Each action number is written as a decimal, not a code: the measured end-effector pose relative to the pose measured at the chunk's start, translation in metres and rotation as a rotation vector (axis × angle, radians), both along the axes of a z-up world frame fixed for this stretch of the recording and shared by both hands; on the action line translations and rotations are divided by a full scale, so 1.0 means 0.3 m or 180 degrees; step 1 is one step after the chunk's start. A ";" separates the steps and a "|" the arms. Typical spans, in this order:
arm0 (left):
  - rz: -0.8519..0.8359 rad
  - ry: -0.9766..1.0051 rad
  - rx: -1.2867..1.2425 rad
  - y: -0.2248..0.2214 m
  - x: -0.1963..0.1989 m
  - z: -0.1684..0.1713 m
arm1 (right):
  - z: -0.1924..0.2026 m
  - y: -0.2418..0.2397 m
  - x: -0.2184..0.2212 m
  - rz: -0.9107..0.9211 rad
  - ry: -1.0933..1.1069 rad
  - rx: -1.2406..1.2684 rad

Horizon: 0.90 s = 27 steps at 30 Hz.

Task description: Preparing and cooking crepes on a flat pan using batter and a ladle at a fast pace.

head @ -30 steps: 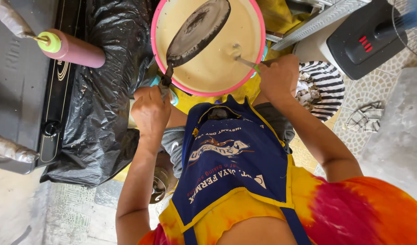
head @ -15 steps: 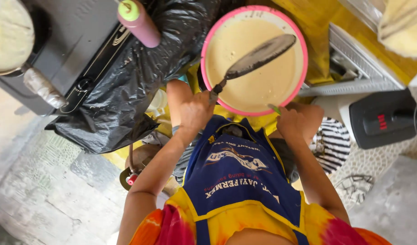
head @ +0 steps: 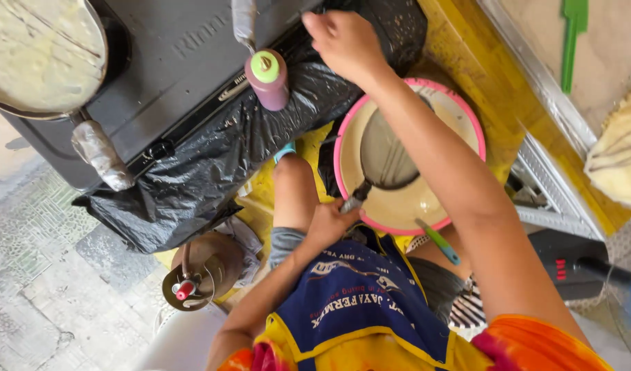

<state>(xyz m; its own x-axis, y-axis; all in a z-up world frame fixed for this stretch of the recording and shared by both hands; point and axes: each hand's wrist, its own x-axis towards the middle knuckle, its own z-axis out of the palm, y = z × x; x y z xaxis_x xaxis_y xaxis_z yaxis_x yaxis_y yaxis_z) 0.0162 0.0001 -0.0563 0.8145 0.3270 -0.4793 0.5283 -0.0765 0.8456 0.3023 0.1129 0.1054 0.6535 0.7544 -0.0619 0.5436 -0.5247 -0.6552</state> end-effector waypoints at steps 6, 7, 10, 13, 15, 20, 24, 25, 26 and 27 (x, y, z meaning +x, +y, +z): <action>0.0410 0.0267 -0.1679 -0.007 -0.031 0.098 | -0.050 0.241 0.016 0.0154 -0.0418 0.0371; 0.0483 0.0267 -0.1699 -0.002 -0.024 0.109 | -0.030 0.211 -0.005 0.0225 -0.0396 0.0358; 0.0528 0.0322 -0.1849 0.004 -0.006 0.139 | -0.026 0.142 -0.018 0.0432 -0.0852 0.0134; 0.0364 0.0318 -0.1792 0.019 0.021 0.159 | -0.091 0.148 0.047 0.0325 -0.0518 -0.0035; 0.0194 0.0435 -0.1653 0.028 0.032 0.176 | -0.073 0.163 0.041 0.0082 0.0268 -0.0058; 0.0157 0.0409 -0.1637 0.021 -0.007 0.205 | -0.043 0.297 -0.045 -0.0109 0.0746 -0.0013; 0.0198 0.0350 -0.1757 0.018 -0.012 0.202 | -0.127 0.410 -0.007 -0.0774 0.1831 0.0271; 0.0185 0.0335 -0.1755 0.025 0.015 0.196 | -0.155 0.432 0.023 -0.0781 0.1812 0.0277; 0.0275 0.0138 -0.1774 0.033 0.043 0.190 | -0.183 0.453 0.053 -0.1221 0.2344 0.0428; 0.0362 -0.0048 -0.1793 0.039 0.066 0.183 | -0.214 0.473 0.081 -0.1674 0.2880 0.0587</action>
<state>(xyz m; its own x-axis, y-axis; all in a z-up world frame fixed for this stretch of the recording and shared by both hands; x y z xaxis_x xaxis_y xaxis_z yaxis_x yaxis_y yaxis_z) 0.0360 0.0120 -0.0013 0.7972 0.1104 -0.5936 0.4946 0.4445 0.7469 0.3267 0.2548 0.0411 0.6681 0.4377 -0.6017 -0.4522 -0.4034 -0.7955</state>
